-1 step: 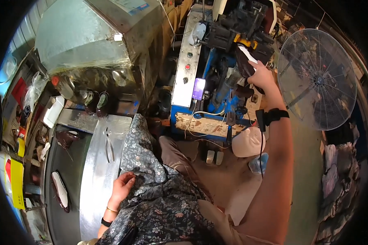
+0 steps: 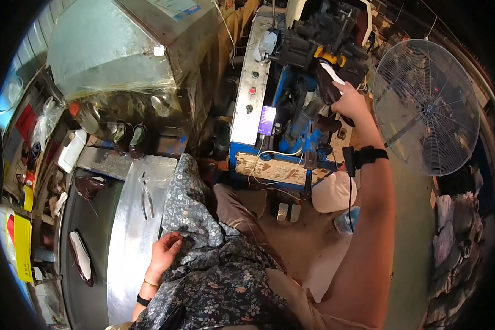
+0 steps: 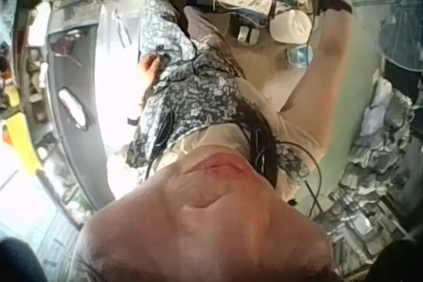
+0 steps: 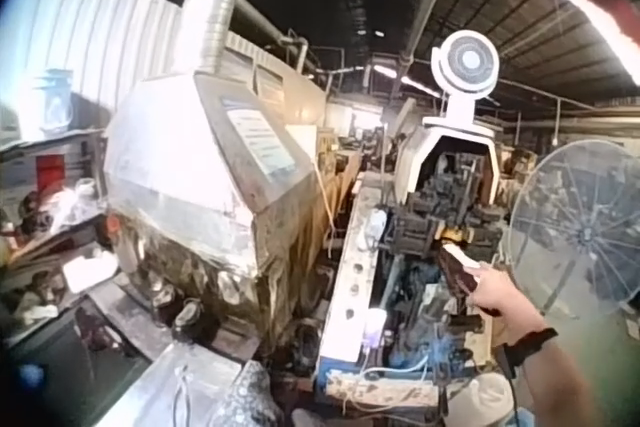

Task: The recorder is stretching shoe uppers over lasts and securing them using pliers and automated machinery in a factory.

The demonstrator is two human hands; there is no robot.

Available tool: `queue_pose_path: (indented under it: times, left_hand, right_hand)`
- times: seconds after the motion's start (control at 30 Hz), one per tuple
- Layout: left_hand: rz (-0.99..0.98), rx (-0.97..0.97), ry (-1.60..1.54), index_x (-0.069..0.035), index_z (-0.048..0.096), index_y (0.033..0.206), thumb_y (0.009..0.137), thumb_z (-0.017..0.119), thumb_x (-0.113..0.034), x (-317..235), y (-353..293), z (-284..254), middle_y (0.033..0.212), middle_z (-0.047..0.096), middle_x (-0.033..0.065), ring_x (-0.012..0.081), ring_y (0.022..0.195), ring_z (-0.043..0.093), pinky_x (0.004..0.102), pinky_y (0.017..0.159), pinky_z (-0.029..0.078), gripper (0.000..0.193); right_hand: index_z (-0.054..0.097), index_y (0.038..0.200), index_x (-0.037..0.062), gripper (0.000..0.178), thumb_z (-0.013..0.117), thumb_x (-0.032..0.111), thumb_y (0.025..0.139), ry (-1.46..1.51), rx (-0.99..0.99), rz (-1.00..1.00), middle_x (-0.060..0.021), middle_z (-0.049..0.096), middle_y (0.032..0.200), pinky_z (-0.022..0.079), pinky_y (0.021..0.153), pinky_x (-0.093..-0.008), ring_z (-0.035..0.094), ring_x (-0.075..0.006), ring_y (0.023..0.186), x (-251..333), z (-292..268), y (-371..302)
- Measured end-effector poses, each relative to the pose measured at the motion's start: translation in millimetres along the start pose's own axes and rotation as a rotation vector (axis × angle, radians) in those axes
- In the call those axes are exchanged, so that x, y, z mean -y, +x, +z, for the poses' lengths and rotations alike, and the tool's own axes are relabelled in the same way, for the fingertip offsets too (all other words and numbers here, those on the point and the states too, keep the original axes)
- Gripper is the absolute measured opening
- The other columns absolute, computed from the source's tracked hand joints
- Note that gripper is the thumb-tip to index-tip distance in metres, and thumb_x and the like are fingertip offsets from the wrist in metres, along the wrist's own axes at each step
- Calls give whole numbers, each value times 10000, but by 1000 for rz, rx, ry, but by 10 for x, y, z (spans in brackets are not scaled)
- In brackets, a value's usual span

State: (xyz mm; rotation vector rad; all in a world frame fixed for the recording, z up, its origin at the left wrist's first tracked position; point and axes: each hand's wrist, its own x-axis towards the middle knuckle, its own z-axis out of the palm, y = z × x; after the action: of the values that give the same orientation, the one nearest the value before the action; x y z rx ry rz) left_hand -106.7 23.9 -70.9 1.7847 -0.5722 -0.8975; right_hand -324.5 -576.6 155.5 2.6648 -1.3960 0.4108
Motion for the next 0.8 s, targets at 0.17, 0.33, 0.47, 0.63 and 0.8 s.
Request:
queue_pose_path:
  times: [0.17, 0.33, 0.47, 0.63, 0.8]
  left_hand:
    - [-3, -13, -58, 26, 567, 1254, 939, 621, -94, 112, 25, -14, 1078, 685, 78, 118, 991, 619, 251, 870, 487, 341]
    - [24, 39, -107, 34, 549, 1268, 944, 594, -42, 142, 4, -51, 1127, 659, 85, 145, 1052, 608, 262, 933, 472, 336]
    - [77, 80, 134, -1, 572, 1257, 940, 616, -124, 60, -43, -56, 1063, 684, 86, 143, 940, 636, 277, 852, 504, 343]
    - [82, 22, 31, -5, 625, 1189, 956, 612, -145, 138, 73, -262, 1044, 677, 17, 90, 957, 594, 260, 863, 488, 273]
    - [96, -380, 98, -33, 643, 1185, 885, 652, -221, 451, 686, -960, 1077, 693, 123, 185, 974, 643, 326, 858, 507, 354]
  right_hand:
    - [381, 1482, 239, 811, 697, 461, 769, 3, -90, 135, -253, 317, 1503, 281, 1096, -478, 399, -420, 1330, 416, 399, -340]
    - [416, 1458, 228, 764, 694, 431, 777, 62, -298, 86, -272, 334, 1485, 313, 1051, -495, 460, -445, 1244, 423, 600, -464]
    - [425, 1447, 249, 741, 685, 424, 776, -17, -240, 81, -264, 405, 1443, 405, 989, -497, 498, -404, 1219, 442, 488, -438]
    - [408, 1453, 278, 693, 669, 431, 829, 60, -249, 0, -172, 518, 1343, 454, 962, -448, 564, -356, 1153, 409, 570, -347]
    - [296, 1497, 350, 725, 605, 465, 851, -101, -195, 5, -233, 310, 1513, 367, 1052, -495, 409, -454, 1308, -46, 851, 296]
